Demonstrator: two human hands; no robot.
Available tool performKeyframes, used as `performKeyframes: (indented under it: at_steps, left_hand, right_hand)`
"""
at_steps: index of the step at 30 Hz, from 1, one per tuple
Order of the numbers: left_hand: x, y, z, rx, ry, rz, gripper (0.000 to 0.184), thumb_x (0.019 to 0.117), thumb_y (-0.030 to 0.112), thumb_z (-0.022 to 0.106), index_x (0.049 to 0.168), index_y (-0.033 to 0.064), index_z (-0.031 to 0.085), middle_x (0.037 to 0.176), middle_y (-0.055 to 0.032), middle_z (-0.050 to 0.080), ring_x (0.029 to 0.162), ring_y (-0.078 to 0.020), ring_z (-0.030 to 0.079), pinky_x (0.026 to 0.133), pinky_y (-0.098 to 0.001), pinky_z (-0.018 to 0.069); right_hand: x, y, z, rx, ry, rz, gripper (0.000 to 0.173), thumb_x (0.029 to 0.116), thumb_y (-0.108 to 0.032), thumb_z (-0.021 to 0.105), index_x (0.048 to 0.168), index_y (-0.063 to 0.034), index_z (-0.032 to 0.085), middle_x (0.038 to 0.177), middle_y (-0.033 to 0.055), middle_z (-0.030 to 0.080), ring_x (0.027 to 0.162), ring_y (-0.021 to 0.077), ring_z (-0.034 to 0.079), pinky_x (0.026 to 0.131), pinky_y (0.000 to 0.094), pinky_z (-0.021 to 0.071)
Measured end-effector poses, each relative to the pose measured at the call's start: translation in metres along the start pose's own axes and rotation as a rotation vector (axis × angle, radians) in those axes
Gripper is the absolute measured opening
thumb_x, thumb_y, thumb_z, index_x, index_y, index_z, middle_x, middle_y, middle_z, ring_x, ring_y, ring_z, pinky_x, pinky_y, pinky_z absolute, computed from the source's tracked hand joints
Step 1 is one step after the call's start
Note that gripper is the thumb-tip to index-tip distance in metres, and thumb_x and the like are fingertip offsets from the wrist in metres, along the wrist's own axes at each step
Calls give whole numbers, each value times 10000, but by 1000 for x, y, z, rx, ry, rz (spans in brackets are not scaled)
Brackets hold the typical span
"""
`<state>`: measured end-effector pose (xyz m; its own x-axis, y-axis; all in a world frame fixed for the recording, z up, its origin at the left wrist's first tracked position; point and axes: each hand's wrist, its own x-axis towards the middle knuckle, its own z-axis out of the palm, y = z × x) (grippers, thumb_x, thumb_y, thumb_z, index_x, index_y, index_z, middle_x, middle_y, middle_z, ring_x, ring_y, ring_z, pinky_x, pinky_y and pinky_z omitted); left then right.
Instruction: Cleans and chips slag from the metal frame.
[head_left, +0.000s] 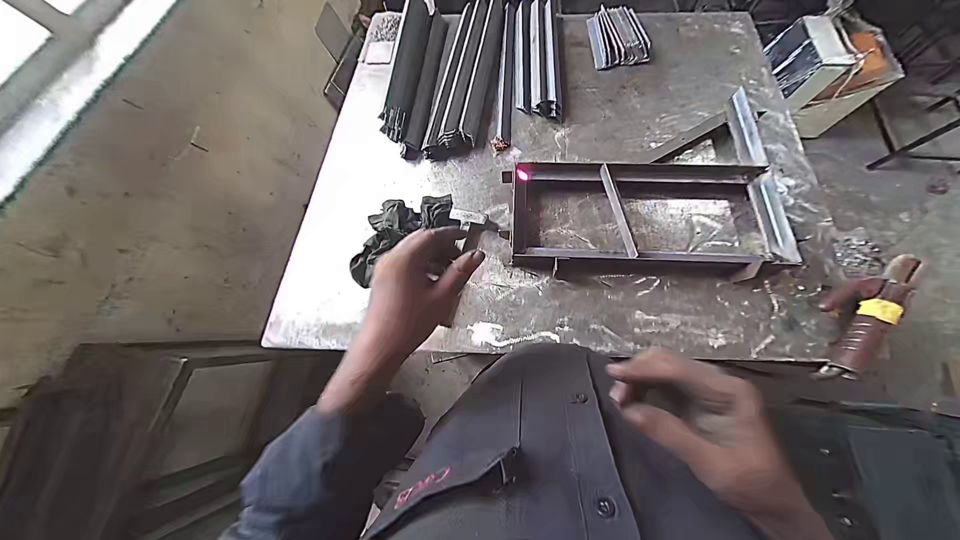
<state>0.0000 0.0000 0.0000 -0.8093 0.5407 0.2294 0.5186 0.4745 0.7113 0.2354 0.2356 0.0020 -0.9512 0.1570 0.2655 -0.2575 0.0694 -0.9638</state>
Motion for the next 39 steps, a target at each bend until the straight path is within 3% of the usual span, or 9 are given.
performKeyframes:
  at_steps: [2,4,11,16,22,26,30,35,39]
  left_hand:
    - [4,-56,29,394,-116,-251,601,936,454,723,1342,22,619,1200,-269,668,1083,-469,663,895,-680,526]
    - [8,-94,44,521,-282,-409,652,942,479,687,1358,-14,593,1259,-336,634,1156,-554,619,935,-748,476]
    - [35,-111,48,336,-500,-582,438,886,402,742,1079,11,699,1038,-217,710,1002,-397,694,871,-645,537]
    - [24,-100,38,-601,-182,-769,84,955,86,606,928,44,674,543,32,573,409,-60,519,400,-225,462]
    - [-2,-15,34,-521,33,-333,220,843,152,682,1042,59,685,712,64,663,561,-39,623,537,-234,559]
    - [-2,50,47,-229,100,216,381,949,377,704,1100,30,665,798,12,686,679,-23,641,630,-243,571]
    - [-10,89,58,-199,9,605,320,1066,244,537,939,12,717,760,-77,696,684,-96,649,639,-250,525]
    - [-2,40,32,-247,131,356,265,1024,209,586,881,28,717,676,32,645,566,22,561,539,-175,504]
    - [37,-61,14,276,98,-82,331,1034,360,606,1088,67,752,1045,-151,731,992,-320,698,896,-581,540]
  right_hand:
    - [-7,31,22,-132,80,157,249,955,-189,718,1165,-58,749,1025,24,731,883,89,691,781,242,604]
    - [-3,37,33,-144,149,167,252,956,-202,721,1153,-47,748,1034,33,741,895,90,703,792,242,611]
    - [11,44,54,-365,61,162,264,965,-300,716,1165,-131,755,977,-10,713,860,34,664,767,195,578]
    - [19,35,40,-427,-53,174,286,976,-328,693,1177,-134,751,958,-4,705,840,27,642,766,181,545]
    - [41,25,21,-339,-170,211,483,989,-459,650,1272,-70,698,1006,36,721,850,55,665,775,235,566]
    - [72,20,17,109,-136,196,762,971,-532,622,1443,46,467,1211,73,676,1080,145,665,922,340,577]
    - [78,8,6,426,-42,75,426,1012,-321,638,1312,-20,613,1193,121,701,1060,191,695,944,371,584]
    - [62,2,-38,253,389,-25,166,1043,-113,498,1149,-124,626,785,37,723,588,133,677,558,293,605]
    - [48,-1,-84,-48,587,-208,148,1031,-113,551,1171,-144,587,714,-41,646,546,93,605,539,256,558]
